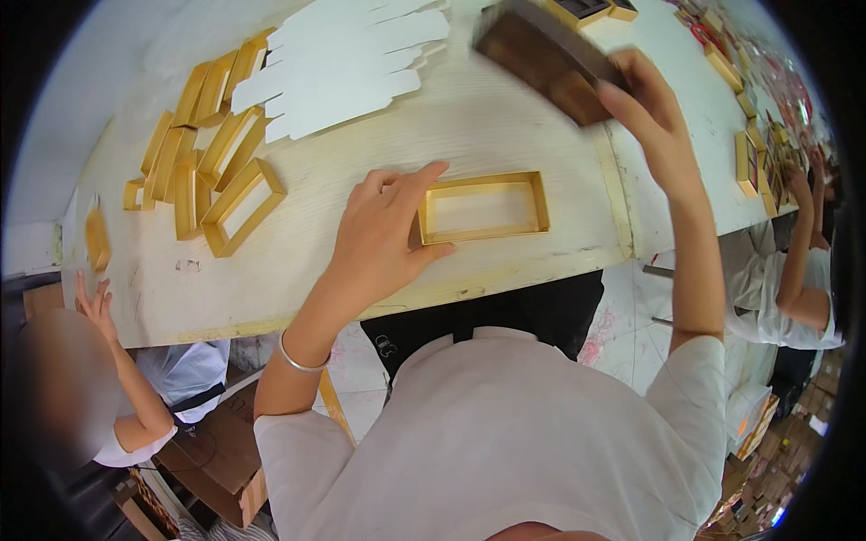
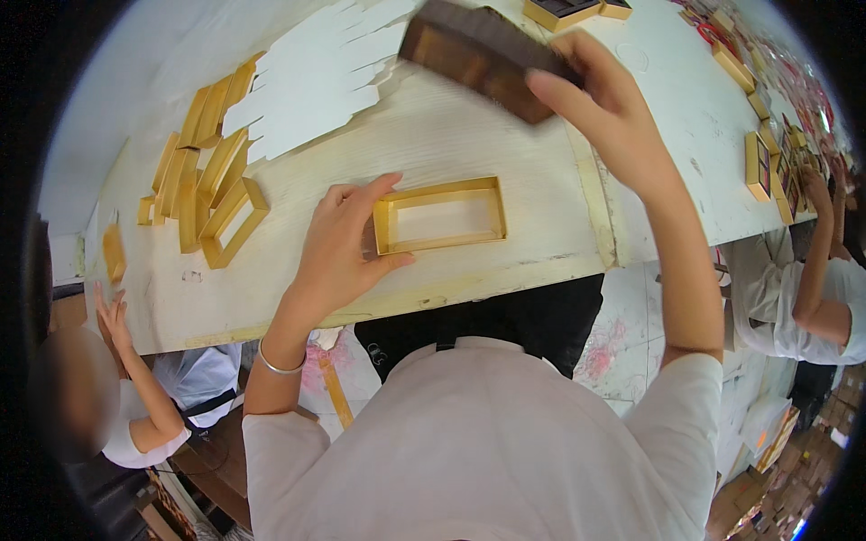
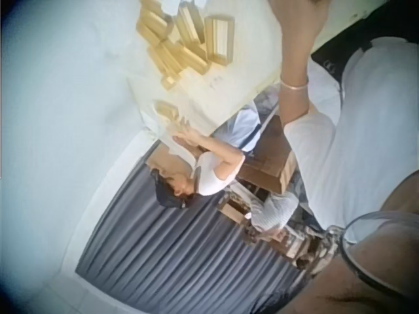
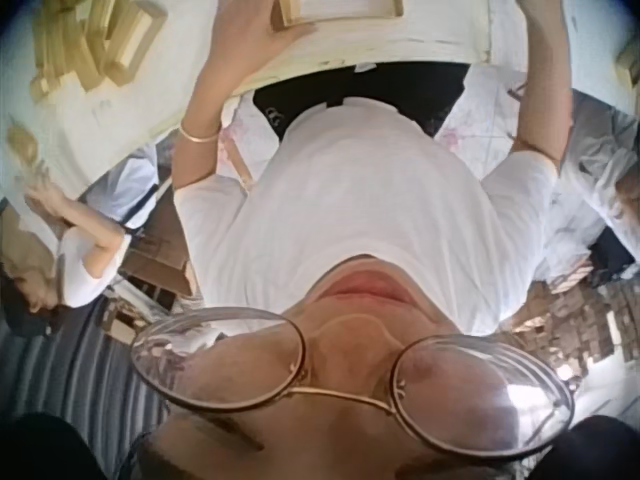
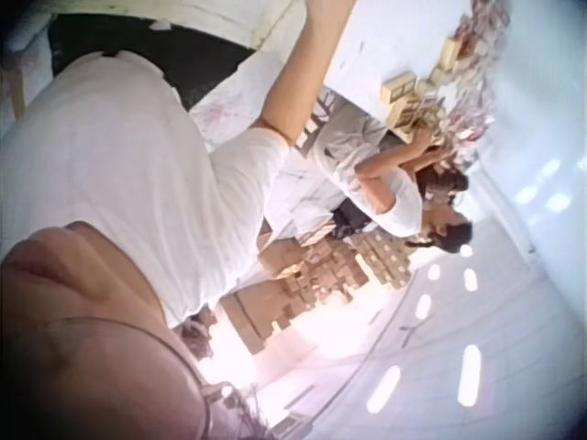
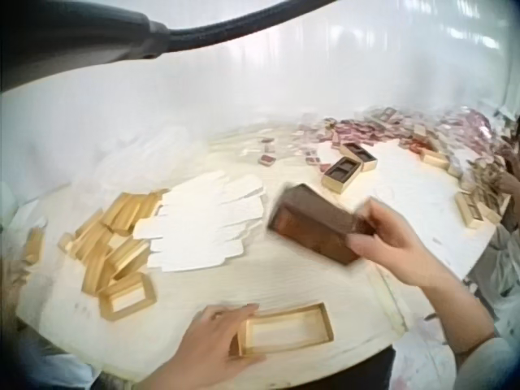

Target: The person folds white cardboard pieces into rectangular frames and inserts black rectangular inserts into them. The person repeatedly picks up flat cardboard, folds it into a frame, places an insert inside, and sets the completed unit aside on the table.

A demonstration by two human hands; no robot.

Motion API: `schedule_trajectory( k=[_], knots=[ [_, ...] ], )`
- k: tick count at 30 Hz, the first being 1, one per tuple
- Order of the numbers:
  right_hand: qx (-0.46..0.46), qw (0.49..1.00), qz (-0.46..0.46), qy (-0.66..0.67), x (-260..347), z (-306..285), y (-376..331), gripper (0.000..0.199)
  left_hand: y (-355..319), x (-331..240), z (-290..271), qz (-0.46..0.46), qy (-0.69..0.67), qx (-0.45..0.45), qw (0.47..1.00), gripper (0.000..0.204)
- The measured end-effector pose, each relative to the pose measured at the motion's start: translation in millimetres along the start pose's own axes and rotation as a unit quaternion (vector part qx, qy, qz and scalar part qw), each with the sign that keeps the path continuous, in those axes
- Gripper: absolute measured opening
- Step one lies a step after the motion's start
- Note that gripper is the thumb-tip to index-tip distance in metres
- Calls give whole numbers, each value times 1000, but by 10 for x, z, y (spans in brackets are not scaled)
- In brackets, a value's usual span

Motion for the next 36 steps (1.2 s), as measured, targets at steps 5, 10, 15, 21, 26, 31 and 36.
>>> schedule_trajectory(
  k=[5,10,15,21,26,31,36],
  knots=[
    [229,943,227,84,-290,687,-418,20,92,-38,72,7,-141,30,990,85],
    [209,951,165,-158,-226,853,-325,27,145,-116,112,18,-147,52,988,79],
    [128,939,-29,-319,250,922,-313,44,176,-30,107,-18,-157,85,984,74],
    [206,855,-228,-418,310,1040,-631,40,233,-99,81,78,-160,93,980,73],
    [220,798,-265,-495,248,1172,-648,43,256,-11,110,47,-216,148,964,76],
    [247,837,-105,-477,110,1402,-793,68,248,-30,89,50,-183,120,975,75],
    [194,897,-17,-397,3,1195,-741,57,292,-193,209,81,-140,97,982,82]
  ],
)
Point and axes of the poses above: each hand's wrist, its own y-axis towards the middle knuckle, its own z-axis out of the palm, x = y × z, the point moved 10 cm from there along y, towards the middle knuckle, and after that the axes turned 13 degrees about x, right-handed, at the moved point
